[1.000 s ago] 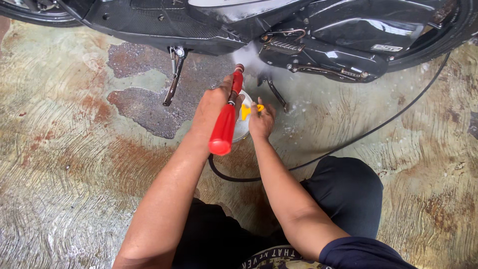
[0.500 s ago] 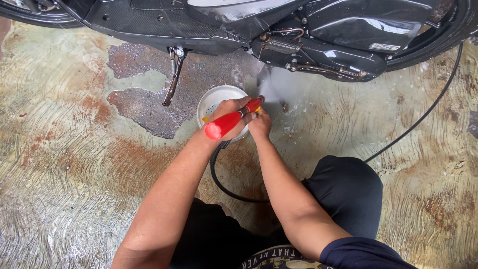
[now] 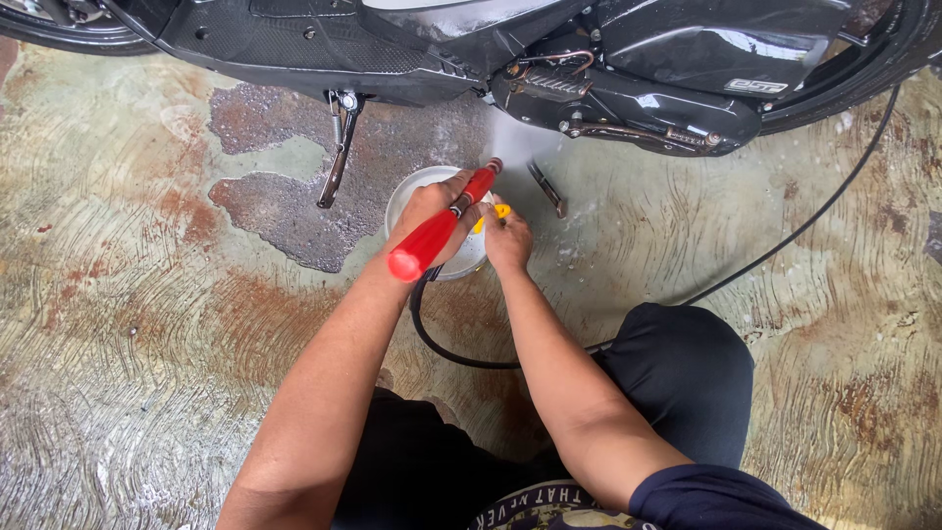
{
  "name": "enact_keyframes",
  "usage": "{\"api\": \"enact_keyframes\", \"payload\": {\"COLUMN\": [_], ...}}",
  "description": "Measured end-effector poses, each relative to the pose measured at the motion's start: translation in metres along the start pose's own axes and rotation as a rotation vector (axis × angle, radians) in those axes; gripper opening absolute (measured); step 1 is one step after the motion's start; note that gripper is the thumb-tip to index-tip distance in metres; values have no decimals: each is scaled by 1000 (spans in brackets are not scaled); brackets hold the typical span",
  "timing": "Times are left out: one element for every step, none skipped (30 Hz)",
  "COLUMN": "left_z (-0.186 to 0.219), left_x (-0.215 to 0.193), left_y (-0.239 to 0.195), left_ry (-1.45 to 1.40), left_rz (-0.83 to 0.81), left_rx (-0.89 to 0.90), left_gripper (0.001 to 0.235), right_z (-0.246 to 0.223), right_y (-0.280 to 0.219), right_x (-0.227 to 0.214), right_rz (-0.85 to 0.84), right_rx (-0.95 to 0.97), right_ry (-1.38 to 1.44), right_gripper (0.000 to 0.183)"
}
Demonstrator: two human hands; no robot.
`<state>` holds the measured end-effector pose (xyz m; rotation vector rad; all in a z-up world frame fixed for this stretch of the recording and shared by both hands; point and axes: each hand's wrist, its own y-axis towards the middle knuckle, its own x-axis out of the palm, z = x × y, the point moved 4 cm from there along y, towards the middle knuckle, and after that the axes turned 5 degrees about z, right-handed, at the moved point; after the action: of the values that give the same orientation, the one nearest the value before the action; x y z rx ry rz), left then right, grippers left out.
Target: The person washes a silver Honda motorcycle using a red pressure washer and a yellow brush. They scrub the engine, footrest, and front wheel areas while rinsing with water from a bucket.
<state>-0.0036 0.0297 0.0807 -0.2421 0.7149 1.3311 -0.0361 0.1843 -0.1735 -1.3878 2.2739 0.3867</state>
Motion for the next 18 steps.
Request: {"api": "enact_keyframes", "payload": {"left_z": [0,1,2,0,-1,-2,2,7,11,14,16,18,20,22,23,25,27,29], "left_x": [1,1,3,6,10,13,14,15,16,17,18,18,18,17,16,13,10,8], "left_y": [0,0,-1,-1,-3,-5,-5,-6,-7,-7,-7,-7,-7,-7,-7,-6,-7,-7], "left_ry": [-36,-71,-107,-108,-109,-110,-124,-137,-150,-169,-186,-204,-199,-195,-191,-213,-235,-257], "left_rz": [-25,-51,-77,-159,-240,-322,-321,-321,-320,-321,-321,-322,-324,-327,-330,-302,-273,-245], "left_rx": [8,15,22,-33,-87,-140,-72,-4,63,70,77,84,85,86,87,115,141,166], "left_gripper": [50,50,50,52,53,55,54,54,54,54,54,55,55,56,57,57,57,57], "right_z": [5,11,18,23,28,33,33,32,31,33,35,35,33,31,29,28,27,27], "right_y": [2,3,4,5,5,4,4,3,1,0,0,0,0,0,-1,-1,-2,-5], "right_x": [3,5,8,11,13,15,16,16,16,15,15,15,14,13,12,11,10,9], "right_rz": [-5,-9,-15,-20,-26,-32,-29,-26,-24,-35,-46,-57,-48,-38,-28,-29,-32,-35], "right_rx": [18,35,54,38,21,5,-94,-193,-291,-241,-190,-140,-130,-121,-111,-60,-8,45], "right_ry": [-46,-91,-137,-162,-187,-213,-167,-121,-75,-11,53,118,93,68,43,36,29,22], "right_gripper": [45,43,41,40,38,37,41,45,50,48,46,44,44,45,45,42,40,38]}}
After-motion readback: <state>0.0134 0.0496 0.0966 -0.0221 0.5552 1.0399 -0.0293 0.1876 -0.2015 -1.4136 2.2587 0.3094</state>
